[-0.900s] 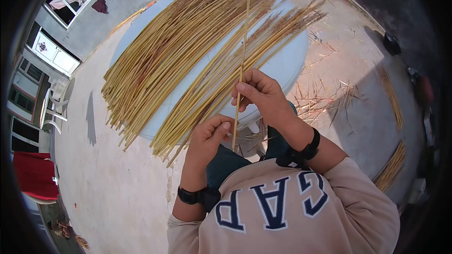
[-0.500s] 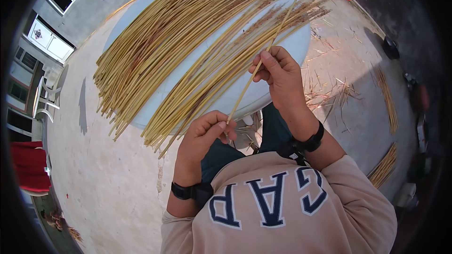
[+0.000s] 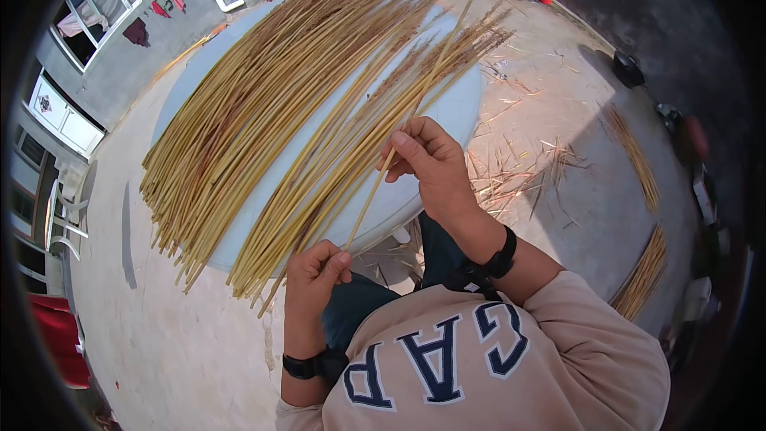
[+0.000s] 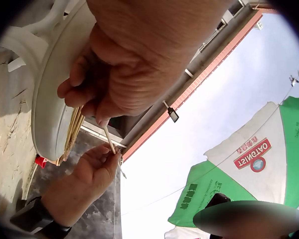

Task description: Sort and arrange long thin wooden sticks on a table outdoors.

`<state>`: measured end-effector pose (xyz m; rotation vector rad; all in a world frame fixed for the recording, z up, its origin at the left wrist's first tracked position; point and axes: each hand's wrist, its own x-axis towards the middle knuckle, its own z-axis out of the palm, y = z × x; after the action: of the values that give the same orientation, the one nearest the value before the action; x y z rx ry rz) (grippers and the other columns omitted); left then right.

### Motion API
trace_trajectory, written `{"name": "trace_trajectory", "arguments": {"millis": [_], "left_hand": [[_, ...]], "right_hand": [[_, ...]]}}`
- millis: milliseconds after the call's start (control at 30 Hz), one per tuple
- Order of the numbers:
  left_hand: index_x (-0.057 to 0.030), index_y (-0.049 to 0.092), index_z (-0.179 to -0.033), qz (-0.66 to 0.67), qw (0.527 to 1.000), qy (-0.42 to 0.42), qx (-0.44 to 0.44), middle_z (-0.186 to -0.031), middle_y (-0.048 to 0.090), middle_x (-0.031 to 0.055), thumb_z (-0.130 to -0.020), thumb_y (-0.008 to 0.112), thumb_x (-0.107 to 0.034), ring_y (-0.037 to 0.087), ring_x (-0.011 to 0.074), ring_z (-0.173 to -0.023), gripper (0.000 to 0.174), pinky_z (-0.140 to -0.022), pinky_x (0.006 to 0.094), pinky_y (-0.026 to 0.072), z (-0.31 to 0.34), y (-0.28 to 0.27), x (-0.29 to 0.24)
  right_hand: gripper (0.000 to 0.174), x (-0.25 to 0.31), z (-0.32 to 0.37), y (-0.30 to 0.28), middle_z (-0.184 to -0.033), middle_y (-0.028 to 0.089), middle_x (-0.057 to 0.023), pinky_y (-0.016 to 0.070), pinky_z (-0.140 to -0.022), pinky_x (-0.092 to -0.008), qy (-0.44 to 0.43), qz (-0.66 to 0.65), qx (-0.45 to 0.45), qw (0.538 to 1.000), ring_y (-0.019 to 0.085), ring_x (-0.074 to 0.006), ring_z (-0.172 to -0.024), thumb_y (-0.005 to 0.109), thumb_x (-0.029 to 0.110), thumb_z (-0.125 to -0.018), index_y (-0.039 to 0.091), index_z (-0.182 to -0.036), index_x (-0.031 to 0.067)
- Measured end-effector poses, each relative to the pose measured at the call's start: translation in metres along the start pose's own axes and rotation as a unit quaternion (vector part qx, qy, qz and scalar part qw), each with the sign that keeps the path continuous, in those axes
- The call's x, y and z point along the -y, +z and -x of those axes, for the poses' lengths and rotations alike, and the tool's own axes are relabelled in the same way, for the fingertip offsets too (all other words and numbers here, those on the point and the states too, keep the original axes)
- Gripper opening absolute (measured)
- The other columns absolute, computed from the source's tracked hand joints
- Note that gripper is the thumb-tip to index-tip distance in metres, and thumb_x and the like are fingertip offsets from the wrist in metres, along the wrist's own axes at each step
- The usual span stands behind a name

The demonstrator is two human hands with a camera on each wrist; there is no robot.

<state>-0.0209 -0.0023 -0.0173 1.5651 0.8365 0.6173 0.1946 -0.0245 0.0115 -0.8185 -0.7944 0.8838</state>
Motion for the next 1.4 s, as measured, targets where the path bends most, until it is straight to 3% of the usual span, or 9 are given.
{"name": "trace_trajectory", "arguments": {"millis": [300,567,633,833,933,1067,1167,1267,1400], "left_hand": [[-0.0005,0.055,-0.067,-0.031,0.999,0.007,-0.002,-0.054,0.052,0.0005,-0.082,0.060,-0.015,0.048,0.0069,-0.050,0.021,-0.047,0.0203,0.0365,0.026,-0.022,0.010],[0.0009,0.055,-0.069,-0.122,0.954,0.047,-0.269,-0.052,0.048,0.0011,-0.080,0.062,-0.011,0.043,0.0078,-0.050,0.018,-0.048,0.0217,0.0352,0.071,-0.093,-0.017],[0.0005,0.054,-0.066,-0.234,0.908,0.036,-0.345,-0.051,0.046,0.0023,-0.080,0.062,-0.012,0.042,0.0088,-0.049,0.020,-0.047,0.0226,0.0348,0.071,-0.109,-0.015],[0.0004,0.053,-0.067,-0.310,0.887,-0.024,-0.342,-0.051,0.047,0.0060,-0.079,0.062,-0.011,0.041,0.0111,-0.048,0.018,-0.047,0.0246,0.0341,0.065,-0.121,0.015],[0.0005,0.056,-0.068,-0.319,0.883,-0.014,-0.344,-0.052,0.049,0.0063,-0.077,0.064,-0.011,0.040,0.0109,-0.048,0.016,-0.047,0.0236,0.0336,0.064,-0.120,0.021],[0.0013,0.058,-0.068,-0.273,0.901,-0.026,-0.336,-0.052,0.050,0.0028,-0.077,0.066,-0.012,0.040,0.0094,-0.049,0.018,-0.047,0.0228,0.0337,0.064,-0.126,0.022],[0.0022,0.058,-0.071,-0.156,0.889,-0.009,-0.431,-0.057,0.051,-0.0013,-0.080,0.065,-0.017,0.045,0.0069,-0.053,0.022,-0.049,0.0220,0.0362,0.067,-0.136,0.026],[0.0011,0.058,-0.074,-0.139,0.872,0.018,-0.470,-0.061,0.055,0.0001,-0.080,0.065,-0.016,0.045,0.0069,-0.055,0.019,-0.051,0.0209,0.0373,0.061,-0.136,0.033],[-0.0006,0.062,-0.082,-0.169,0.904,-0.029,-0.392,-0.068,0.061,0.0027,-0.080,0.063,-0.011,0.051,0.0075,-0.059,0.010,-0.056,0.0214,0.0419,0.057,-0.129,0.044]], "right_hand": [[0.019,0.019,-0.018,-0.027,-0.073,0.060,-0.0065,0.0494,-0.052,-0.0203,-0.024,-0.012,-0.095,0.995,0.061,-0.0130,-0.064,0.050,0.020,-0.090,0.056,-0.088,0.0021],[0.022,-0.012,-0.020,-0.026,-0.073,0.060,-0.0048,0.0470,-0.051,-0.0220,0.070,0.045,-0.089,0.992,0.059,-0.0122,-0.060,0.049,0.023,-0.091,0.057,-0.090,0.0024],[0.021,-0.024,-0.023,-0.022,-0.072,0.059,-0.0044,0.0461,-0.051,-0.0219,0.081,0.058,-0.070,0.993,0.058,-0.0114,-0.059,0.049,0.022,-0.091,0.057,-0.090,0.0029],[0.018,-0.045,-0.023,-0.013,-0.070,0.057,-0.0024,0.0423,-0.050,-0.0196,0.078,0.160,-0.022,0.984,0.054,-0.0072,-0.057,0.049,0.019,-0.091,0.056,-0.089,0.0026],[0.017,-0.047,-0.021,-0.010,-0.070,0.057,-0.0023,0.0417,-0.050,-0.0191,0.069,0.199,0.000,0.978,0.054,-0.0067,-0.057,0.049,0.017,-0.091,0.056,-0.089,0.0023],[0.016,-0.047,-0.020,-0.009,-0.070,0.057,-0.0019,0.0412,-0.051,-0.0185,0.072,0.213,-0.005,0.974,0.053,-0.0058,-0.057,0.049,0.016,-0.091,0.056,-0.090,0.0024],[0.015,-0.047,-0.018,-0.009,-0.070,0.057,-0.0015,0.0407,-0.051,-0.0180,0.067,0.235,-0.005,0.970,0.052,-0.0053,-0.057,0.049,0.016,-0.091,0.057,-0.090,0.0024],[0.015,-0.047,-0.018,-0.007,-0.070,0.056,-0.0011,0.0402,-0.051,-0.0176,0.054,0.242,-0.009,0.969,0.051,-0.0050,-0.056,0.049,0.015,-0.090,0.057,-0.090,0.0025],[0.014,-0.050,-0.017,-0.010,-0.070,0.056,-0.0011,0.0399,-0.051,-0.0175,0.055,0.243,-0.004,0.969,0.051,-0.0050,-0.057,0.050,0.015,-0.090,0.057,-0.090,0.0025]]}}
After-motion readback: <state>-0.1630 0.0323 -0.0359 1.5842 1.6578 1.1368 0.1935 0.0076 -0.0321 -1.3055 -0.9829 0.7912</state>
